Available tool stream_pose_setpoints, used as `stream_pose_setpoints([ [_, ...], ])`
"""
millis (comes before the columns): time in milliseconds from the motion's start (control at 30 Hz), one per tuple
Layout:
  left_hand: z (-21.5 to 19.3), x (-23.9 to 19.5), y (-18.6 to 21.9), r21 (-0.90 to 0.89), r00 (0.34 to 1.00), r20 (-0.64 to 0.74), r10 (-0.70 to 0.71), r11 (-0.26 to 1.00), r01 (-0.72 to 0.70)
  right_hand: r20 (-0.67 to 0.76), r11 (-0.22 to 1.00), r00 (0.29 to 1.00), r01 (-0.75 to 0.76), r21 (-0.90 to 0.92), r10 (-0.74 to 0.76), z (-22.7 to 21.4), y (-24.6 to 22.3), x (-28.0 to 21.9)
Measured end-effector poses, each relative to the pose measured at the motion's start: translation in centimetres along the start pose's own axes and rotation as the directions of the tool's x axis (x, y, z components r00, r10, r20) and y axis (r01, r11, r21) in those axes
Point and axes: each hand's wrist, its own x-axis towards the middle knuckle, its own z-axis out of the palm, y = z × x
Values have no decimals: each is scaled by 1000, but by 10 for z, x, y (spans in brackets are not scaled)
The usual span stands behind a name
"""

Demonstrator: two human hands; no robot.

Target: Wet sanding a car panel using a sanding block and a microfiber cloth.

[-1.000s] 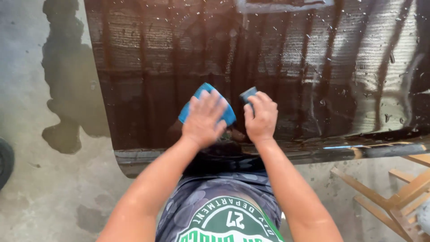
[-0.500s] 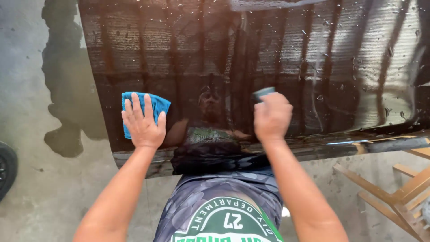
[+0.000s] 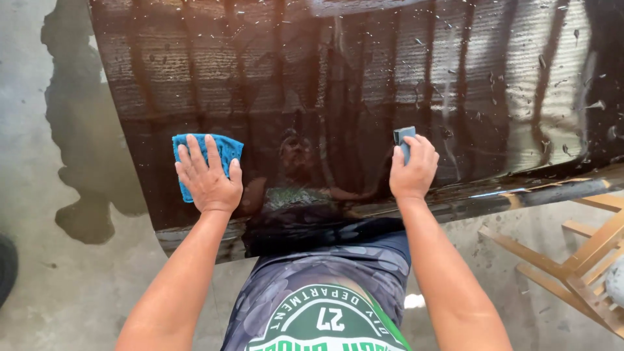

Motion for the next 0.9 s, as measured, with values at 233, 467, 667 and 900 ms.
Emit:
stream_pose_setpoints([
  [233, 4, 16, 52, -35, 997, 14, 77, 996, -77, 219, 831, 947, 79, 551, -236, -15, -113, -6],
  [467, 7, 18, 55, -27, 990, 18, 140, 990, -139, 324, 966, 943, -7, 257, -79, 5, -24, -8],
  [667, 3, 20, 59, -20, 993, 11, 121, 992, -121, 158, 984, 978, -151, 93, 135, 15, -31, -2],
  [900, 4, 20, 58, -19, 992, -1, 122, 992, -122, 292, 781, 819, 270, 564, -494, 0, -130, -37],
])
